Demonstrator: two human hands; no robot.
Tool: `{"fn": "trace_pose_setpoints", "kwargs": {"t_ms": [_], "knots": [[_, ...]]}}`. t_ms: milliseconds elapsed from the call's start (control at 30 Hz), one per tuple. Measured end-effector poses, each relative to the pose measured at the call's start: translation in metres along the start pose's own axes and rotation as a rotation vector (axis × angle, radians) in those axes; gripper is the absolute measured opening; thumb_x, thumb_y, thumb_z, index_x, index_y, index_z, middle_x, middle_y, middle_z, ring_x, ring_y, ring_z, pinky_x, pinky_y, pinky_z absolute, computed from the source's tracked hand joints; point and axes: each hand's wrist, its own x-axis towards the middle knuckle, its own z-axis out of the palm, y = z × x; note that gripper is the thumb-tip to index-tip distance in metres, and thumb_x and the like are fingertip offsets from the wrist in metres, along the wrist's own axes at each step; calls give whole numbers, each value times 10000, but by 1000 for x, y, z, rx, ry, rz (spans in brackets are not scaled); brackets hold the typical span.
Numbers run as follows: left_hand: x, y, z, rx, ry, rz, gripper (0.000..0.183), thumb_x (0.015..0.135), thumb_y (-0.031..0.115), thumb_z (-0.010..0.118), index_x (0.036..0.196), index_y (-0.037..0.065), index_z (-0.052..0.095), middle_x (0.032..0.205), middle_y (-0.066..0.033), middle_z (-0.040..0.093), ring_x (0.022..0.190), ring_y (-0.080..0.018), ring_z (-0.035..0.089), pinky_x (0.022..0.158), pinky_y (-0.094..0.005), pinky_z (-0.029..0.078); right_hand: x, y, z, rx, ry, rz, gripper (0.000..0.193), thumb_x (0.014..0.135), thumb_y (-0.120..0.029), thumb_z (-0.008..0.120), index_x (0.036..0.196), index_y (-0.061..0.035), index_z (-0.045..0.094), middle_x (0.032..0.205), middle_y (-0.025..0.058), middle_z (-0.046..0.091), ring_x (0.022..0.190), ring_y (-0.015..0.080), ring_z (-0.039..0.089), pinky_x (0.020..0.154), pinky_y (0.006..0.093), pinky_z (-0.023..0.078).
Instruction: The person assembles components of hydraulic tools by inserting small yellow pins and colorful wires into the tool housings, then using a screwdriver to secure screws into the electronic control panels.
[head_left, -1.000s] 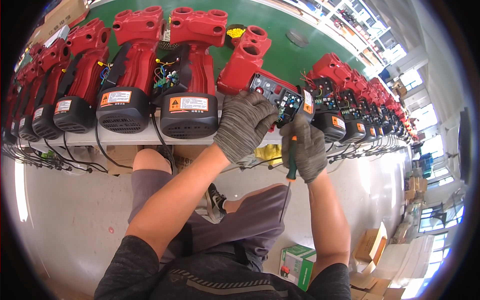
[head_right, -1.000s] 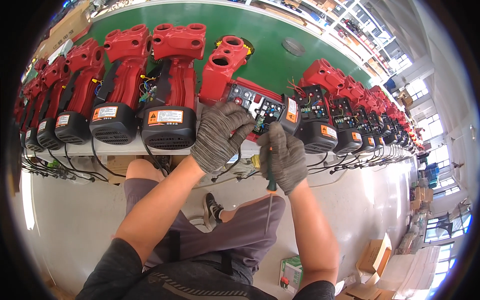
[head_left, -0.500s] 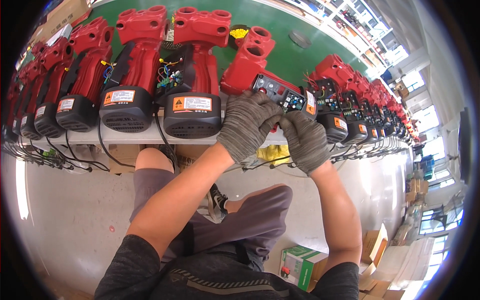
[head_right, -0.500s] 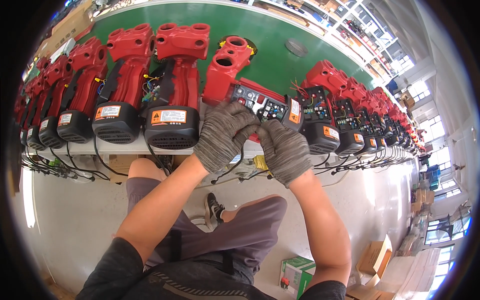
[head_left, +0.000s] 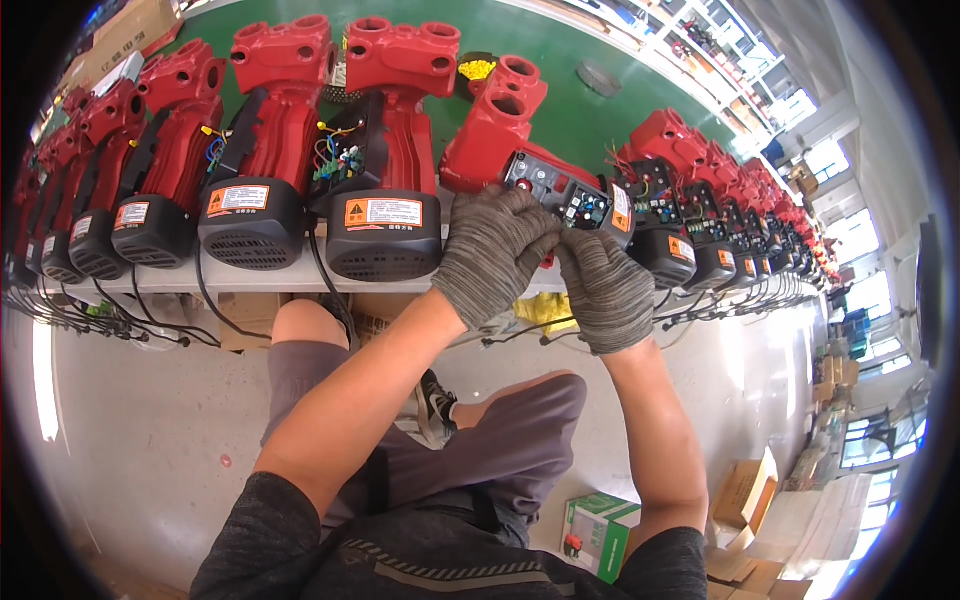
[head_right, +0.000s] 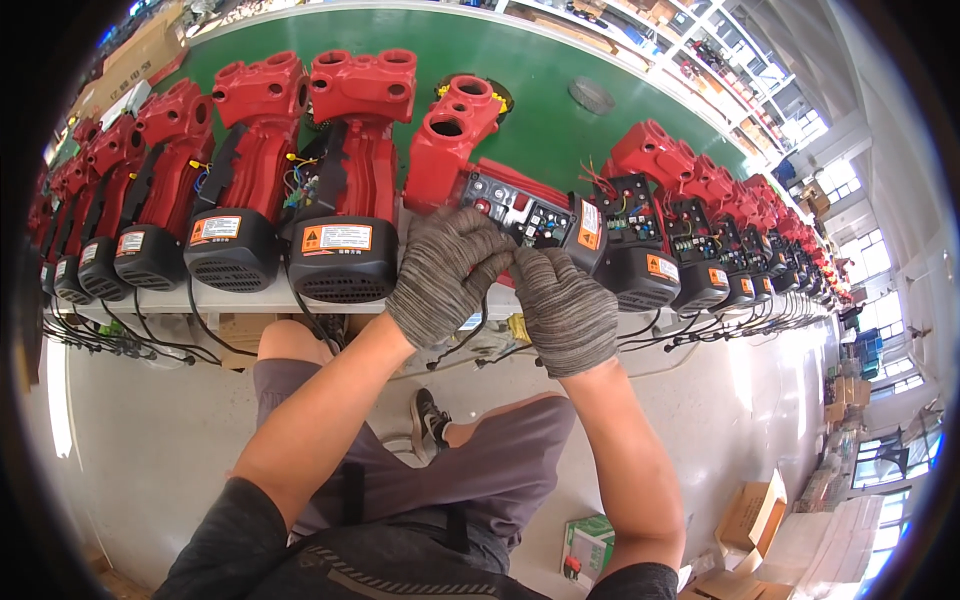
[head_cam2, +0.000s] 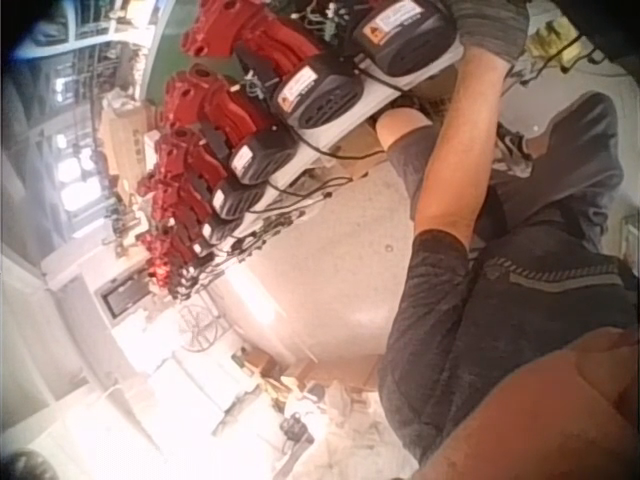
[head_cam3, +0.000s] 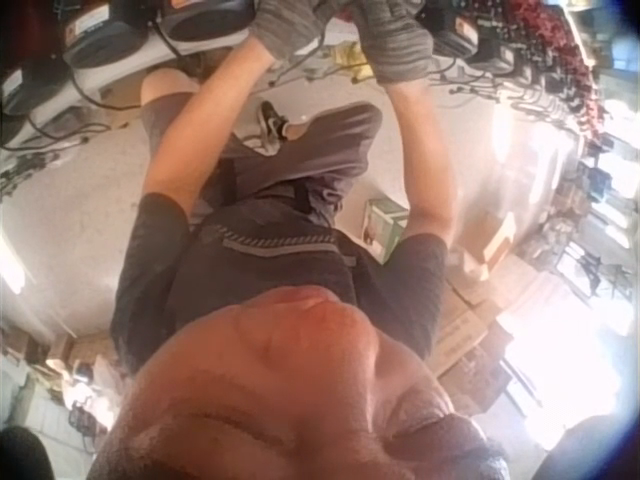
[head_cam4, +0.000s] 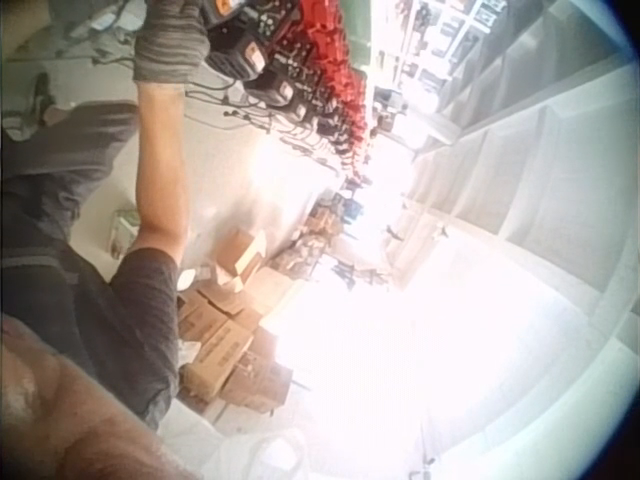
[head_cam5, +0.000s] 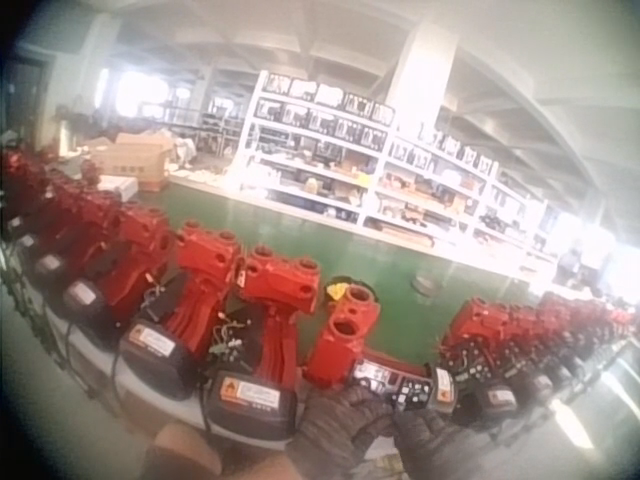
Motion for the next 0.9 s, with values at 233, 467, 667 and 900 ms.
{"fn": "trace_pose_setpoints", "kwargs": {"t_ms": [233,467,667,900], "knots": [[-1,1,-2,-50,-31,-26,152,837,104,761,984,65,760,957,-113,697,895,-337,652,874,-456,501,3,-2,1,340,23,296,126,988,-154,657,1050,-47,682,817,132,695,689,287,698,648,414,570],[-3,0,-1,-51,9,18,148,842,113,770,981,64,755,953,-96,683,898,-316,655,901,-475,488,19,-16,-12,1011,-165,955,237,1067,-198,565,1046,26,637,687,77,626,502,139,587,448,305,463],[-8,-5,4,-51,61,90,179,806,100,797,978,66,764,955,-67,685,876,-286,665,892,-445,491,27,-17,-11,1070,-169,1045,258,1061,-213,578,1018,36,633,658,64,600,447,147,562,395,297,442],[-5,3,5,-143,94,-14,150,790,103,788,933,80,749,929,-66,681,867,-315,639,826,-466,477,29,-18,-17,1083,-207,1073,333,1070,-293,564,953,11,631,602,44,571,437,139,529,395,277,419]]}}
